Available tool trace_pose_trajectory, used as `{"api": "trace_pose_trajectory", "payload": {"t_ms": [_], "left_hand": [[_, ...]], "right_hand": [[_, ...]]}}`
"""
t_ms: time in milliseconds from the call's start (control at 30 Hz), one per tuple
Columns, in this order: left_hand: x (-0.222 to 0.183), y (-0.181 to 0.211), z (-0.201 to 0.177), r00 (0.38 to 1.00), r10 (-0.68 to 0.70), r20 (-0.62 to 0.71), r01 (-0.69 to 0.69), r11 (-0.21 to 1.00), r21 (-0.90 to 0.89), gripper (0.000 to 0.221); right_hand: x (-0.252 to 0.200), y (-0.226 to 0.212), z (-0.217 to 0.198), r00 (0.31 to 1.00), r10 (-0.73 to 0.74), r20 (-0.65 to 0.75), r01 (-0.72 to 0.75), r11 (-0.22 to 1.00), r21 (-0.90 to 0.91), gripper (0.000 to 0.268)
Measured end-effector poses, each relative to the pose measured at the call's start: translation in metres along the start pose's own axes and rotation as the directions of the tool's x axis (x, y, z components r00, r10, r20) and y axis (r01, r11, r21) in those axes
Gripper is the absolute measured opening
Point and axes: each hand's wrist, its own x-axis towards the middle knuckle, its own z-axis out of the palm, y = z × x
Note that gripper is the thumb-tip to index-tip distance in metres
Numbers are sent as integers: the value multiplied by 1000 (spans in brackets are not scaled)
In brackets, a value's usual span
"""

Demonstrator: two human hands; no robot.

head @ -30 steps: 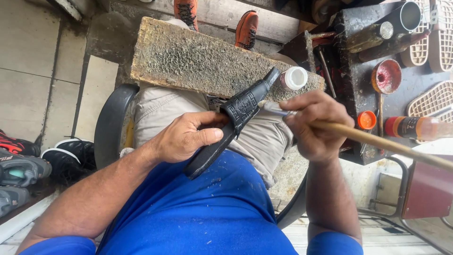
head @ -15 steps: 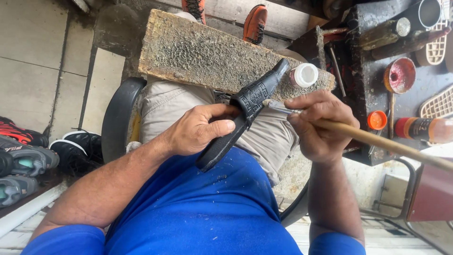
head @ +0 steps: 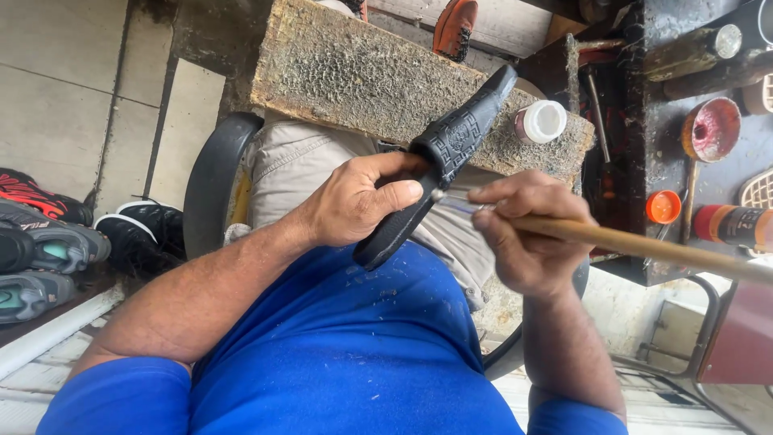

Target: Applying adhesive to a shoe sole using a brush at a repair bench

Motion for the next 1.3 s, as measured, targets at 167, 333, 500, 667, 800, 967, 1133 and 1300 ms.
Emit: {"api": "trace_pose_trajectory", "payload": {"t_ms": [167, 333, 500, 667, 800, 967, 1133, 1300], "left_hand": [[6, -9, 7, 999, 30, -15, -30, 1000, -9, 37], [13, -26, 14, 998, 28, -54, -31, 998, -62, 37], [8, -18, 28, 997, 47, -64, -73, 846, -529, 31], [-1, -14, 28, 999, 32, -15, -33, 689, -724, 28], [-2, -24, 23, 995, 77, 66, -6, 697, -717, 28], [-5, -29, 19, 1000, -1, 18, 14, 658, -753, 29], [-3, -38, 14, 998, -49, 45, 66, 692, -719, 30], [9, -43, 4, 916, -394, 79, 286, 502, -816, 33]], "right_hand": [[-7, 8, -2, 998, 66, -11, -65, 996, 63, 27], [-18, 9, 12, 997, -11, -73, 18, 995, 96, 22], [-10, 33, -7, 960, -97, -261, 108, 994, 27, 27], [-15, 22, 1, 980, -158, -125, 157, 987, -16, 31], [19, 38, -28, 928, -265, -263, 203, 949, -241, 31], [17, 22, -12, 986, -92, -137, 91, 996, -19, 30], [28, 40, -15, 934, -159, -320, 168, 986, 1, 26], [9, 34, -59, 997, -19, -77, -8, 941, -337, 29]]}}
